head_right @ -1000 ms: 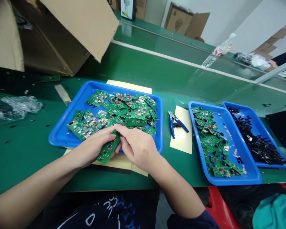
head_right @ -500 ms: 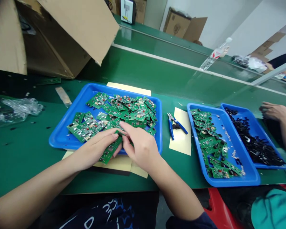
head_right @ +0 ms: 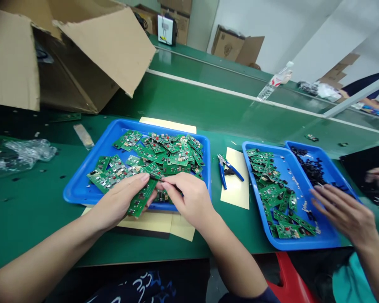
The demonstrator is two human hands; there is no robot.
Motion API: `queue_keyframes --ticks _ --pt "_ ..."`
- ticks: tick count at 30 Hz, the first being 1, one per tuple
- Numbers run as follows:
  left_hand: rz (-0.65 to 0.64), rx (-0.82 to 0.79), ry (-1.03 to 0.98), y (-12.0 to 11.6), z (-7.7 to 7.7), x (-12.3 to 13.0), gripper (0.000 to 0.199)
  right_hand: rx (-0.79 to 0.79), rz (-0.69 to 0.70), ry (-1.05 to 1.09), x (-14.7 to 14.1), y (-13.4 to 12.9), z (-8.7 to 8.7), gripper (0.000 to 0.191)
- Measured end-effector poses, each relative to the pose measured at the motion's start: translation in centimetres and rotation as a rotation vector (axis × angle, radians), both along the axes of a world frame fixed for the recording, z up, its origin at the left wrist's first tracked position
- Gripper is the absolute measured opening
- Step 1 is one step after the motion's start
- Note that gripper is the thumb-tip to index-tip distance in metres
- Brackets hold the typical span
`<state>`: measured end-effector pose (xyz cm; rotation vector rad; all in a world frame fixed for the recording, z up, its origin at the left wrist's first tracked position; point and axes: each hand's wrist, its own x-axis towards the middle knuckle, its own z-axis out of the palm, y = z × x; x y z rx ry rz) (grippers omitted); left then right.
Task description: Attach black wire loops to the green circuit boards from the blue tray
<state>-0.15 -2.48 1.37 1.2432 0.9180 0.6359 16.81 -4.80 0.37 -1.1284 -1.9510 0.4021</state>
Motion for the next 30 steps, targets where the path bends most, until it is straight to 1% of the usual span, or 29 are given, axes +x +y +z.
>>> queue_keyframes --ticks 3,5,7,10,11,13,14,16,18,19,21,22,23,24,25,26,28,30 --pt "0.003 0.064 0.028 0.1 0.0 -0.1 0.041 0.042 -0.042 -0.021 0.2 0.2 0.2 0.016" --pt "-0.035 0.067 0.062 0.1 0.0 -0.1 0.042 0.079 -0.066 -0.033 0.4 0.3 0.2 0.016" --pt "-0.125 0.093 0.110 0.2 0.1 -0.2 0.044 0.110 -0.076 -0.050 0.4 0.3 0.2 0.017" --pt "-0.288 0.182 0.166 0.3 0.6 -0.4 0.044 0.176 -0.070 -0.053 0.4 0.3 -0.1 0.017" --pt "-0.324 0.204 0.171 0.3 0.8 -0.5 0.043 0.209 -0.071 -0.043 0.3 0.2 -0.2 0.017" --pt "-0.361 0.195 0.142 0.4 1.2 -0.8 0.041 0.277 -0.083 -0.030 0.2 0.2 -0.3 0.020" --pt "-0.361 0.166 0.112 0.4 1.3 -1.0 0.041 0.305 -0.100 -0.026 0.3 0.2 -0.3 0.025" --pt "-0.311 0.100 0.033 0.5 1.5 -1.3 0.039 0.347 -0.175 -0.001 0.7 0.3 -0.3 0.042" --pt "-0.210 0.055 -0.051 0.6 1.5 -1.5 0.038 0.390 -0.314 0.065 1.5 0.5 -0.1 0.053" --pt "-0.142 0.051 -0.088 0.6 1.4 -1.6 0.038 0.417 -0.396 0.116 2.0 0.6 0.1 0.054" --pt "0.010 0.069 -0.147 0.8 1.2 -1.6 0.038 0.486 -0.532 0.236 2.9 0.7 0.4 0.046" --pt "0.079 0.085 -0.161 0.8 1.1 -1.6 0.038 0.523 -0.576 0.299 3.2 0.7 0.6 0.041" --pt "0.136 0.109 -0.159 0.8 0.9 -1.6 0.038 0.549 -0.590 0.350 3.3 0.6 0.7 0.034" --pt "0.176 0.136 -0.144 0.9 0.8 -1.6 0.038 0.549 -0.571 0.381 3.3 0.5 0.8 0.028" --pt "0.194 0.162 -0.119 0.8 0.8 -1.6 0.039 0.518 -0.515 0.381 3.1 0.4 0.9 0.023" --pt "0.189 0.188 -0.089 0.8 0.7 -1.5 0.040 0.455 -0.431 0.353 2.8 0.3 0.9 0.019" --pt "0.127 0.248 -0.020 0.7 0.6 -1.4 0.042 0.269 -0.239 0.255 1.8 0.0 0.8 0.014" --pt "0.017 0.340 0.057 0.5 0.5 -1.3 0.041 0.094 -0.111 0.195 0.9 -0.1 0.5 0.011"
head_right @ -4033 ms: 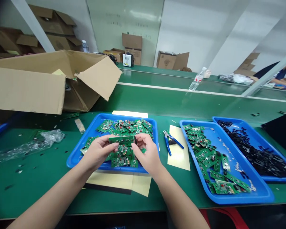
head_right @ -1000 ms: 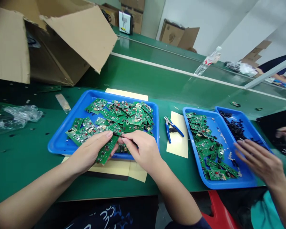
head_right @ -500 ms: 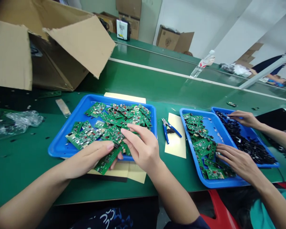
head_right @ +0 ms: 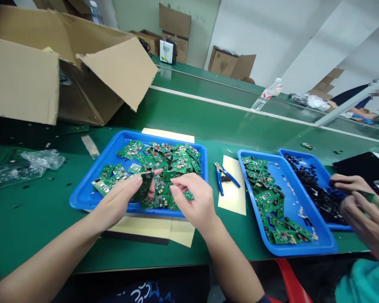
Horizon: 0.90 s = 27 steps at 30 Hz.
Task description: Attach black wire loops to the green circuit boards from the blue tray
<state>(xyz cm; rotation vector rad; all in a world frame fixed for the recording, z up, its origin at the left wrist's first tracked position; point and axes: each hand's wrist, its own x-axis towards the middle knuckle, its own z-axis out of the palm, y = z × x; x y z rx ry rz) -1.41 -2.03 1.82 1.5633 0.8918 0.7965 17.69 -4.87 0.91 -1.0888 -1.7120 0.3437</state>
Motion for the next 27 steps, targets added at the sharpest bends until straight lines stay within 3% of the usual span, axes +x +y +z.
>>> queue_keyframes --ticks 5,10,17,19,22,25,27 --pt "-0.180 0.243 0.213 -0.4 -0.5 0.2 0.036 -0.206 0.050 0.124 -1.0 0.1 -0.4 0.007" --pt "-0.201 0.320 0.285 -0.2 -1.1 0.3 0.039 -0.167 0.042 0.136 -1.0 -0.1 -0.1 0.011" --pt "-0.096 0.474 0.327 0.2 -1.7 0.5 0.033 -0.093 0.082 0.092 -1.2 -0.1 -0.3 0.007" --pt "-0.035 0.572 0.324 0.3 -1.8 0.4 0.034 -0.132 0.195 0.106 -1.0 -0.2 -0.2 0.007" --pt "0.099 0.789 0.302 0.3 -1.6 0.0 0.036 -0.196 0.361 0.119 -0.8 -0.3 -0.3 0.028" --pt "0.218 1.014 0.259 0.3 -1.4 -0.5 0.041 -0.255 0.223 0.104 -0.8 0.0 -1.1 0.045" --pt "0.277 1.129 0.217 0.3 -1.3 -0.7 0.045 -0.295 0.096 0.092 -0.8 0.5 -1.7 0.043"
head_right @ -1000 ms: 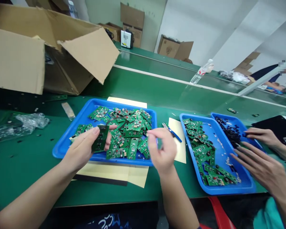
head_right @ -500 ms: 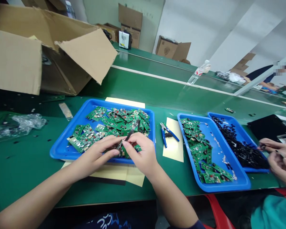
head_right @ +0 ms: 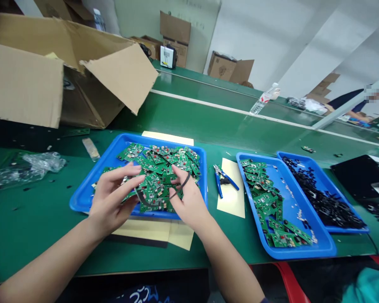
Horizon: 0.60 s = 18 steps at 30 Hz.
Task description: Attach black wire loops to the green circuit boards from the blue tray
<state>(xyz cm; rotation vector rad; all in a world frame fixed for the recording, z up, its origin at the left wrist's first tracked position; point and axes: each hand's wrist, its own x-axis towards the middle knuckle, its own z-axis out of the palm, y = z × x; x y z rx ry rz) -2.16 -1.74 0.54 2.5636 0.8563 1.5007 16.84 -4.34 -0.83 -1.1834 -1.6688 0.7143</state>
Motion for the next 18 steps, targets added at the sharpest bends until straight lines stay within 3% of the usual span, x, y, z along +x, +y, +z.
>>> queue_keyframes --ticks 3,6,8,9,11,15,18 --pt "0.046 0.112 -0.044 0.0 0.2 -0.4 0.047 -0.018 -0.131 0.097 0.6 0.7 -0.5 0.038" --pt "0.098 0.190 -0.069 0.0 0.5 -0.7 0.046 0.082 -0.340 0.312 2.0 1.2 -0.1 0.047" --pt "0.083 0.210 -0.069 0.0 0.5 -0.7 0.047 0.141 -0.412 0.416 2.7 1.3 0.5 0.042" --pt "0.058 0.204 -0.060 -0.1 0.5 -0.6 0.048 0.134 -0.382 0.443 2.9 1.2 0.8 0.034" --pt "-0.006 0.168 -0.037 -0.1 0.3 -0.4 0.046 0.031 -0.178 0.445 2.7 1.0 1.1 0.021" --pt "-0.079 0.077 -0.036 0.0 0.0 0.0 0.033 -0.267 0.362 0.402 0.6 -0.1 1.3 0.031" --pt "-0.080 0.053 -0.037 0.1 -0.2 0.2 0.028 -0.368 0.492 0.488 -0.8 -1.0 1.4 0.028"
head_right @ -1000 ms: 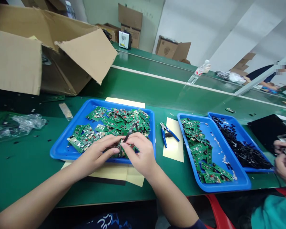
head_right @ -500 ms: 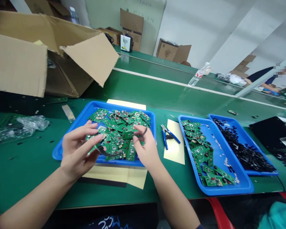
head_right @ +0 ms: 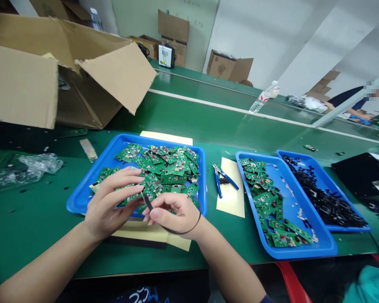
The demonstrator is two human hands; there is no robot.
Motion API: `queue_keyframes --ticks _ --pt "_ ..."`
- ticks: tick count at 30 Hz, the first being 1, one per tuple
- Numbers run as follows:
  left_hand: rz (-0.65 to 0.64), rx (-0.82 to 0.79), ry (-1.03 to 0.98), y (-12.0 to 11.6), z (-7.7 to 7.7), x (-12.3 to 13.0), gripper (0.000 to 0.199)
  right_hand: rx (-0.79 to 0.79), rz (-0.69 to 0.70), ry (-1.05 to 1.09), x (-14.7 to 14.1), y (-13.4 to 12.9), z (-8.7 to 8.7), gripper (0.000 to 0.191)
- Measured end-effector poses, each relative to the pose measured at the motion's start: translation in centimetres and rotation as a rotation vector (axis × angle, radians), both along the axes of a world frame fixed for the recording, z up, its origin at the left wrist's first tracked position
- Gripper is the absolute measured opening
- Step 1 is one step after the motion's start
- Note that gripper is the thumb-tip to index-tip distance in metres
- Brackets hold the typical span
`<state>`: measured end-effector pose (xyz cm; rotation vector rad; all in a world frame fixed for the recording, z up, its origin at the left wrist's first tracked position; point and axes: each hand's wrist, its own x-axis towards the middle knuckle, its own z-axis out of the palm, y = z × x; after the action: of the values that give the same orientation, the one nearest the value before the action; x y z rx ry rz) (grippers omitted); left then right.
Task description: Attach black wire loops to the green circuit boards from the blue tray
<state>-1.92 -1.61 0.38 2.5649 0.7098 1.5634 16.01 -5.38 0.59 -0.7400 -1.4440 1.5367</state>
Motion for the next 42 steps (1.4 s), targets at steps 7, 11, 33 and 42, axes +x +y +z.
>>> queue_keyframes --ticks 7,11,33,42 --pt "0.025 -0.047 -0.049 0.0 -0.1 0.5 0.024 -0.190 -0.058 0.087 -0.5 -0.4 0.1 0.028" --pt "-0.013 -0.134 -0.040 -0.1 0.0 0.6 0.020 -0.330 0.018 0.193 -0.5 0.1 -0.5 0.029" --pt "-0.161 -1.061 -0.351 -0.4 -0.3 1.6 0.028 -0.013 -0.424 -0.222 -0.4 0.3 -0.6 0.018" --pt "-0.411 -1.315 -0.414 -0.2 0.1 1.5 0.025 0.447 -0.584 -0.484 0.0 0.6 -0.4 0.009"
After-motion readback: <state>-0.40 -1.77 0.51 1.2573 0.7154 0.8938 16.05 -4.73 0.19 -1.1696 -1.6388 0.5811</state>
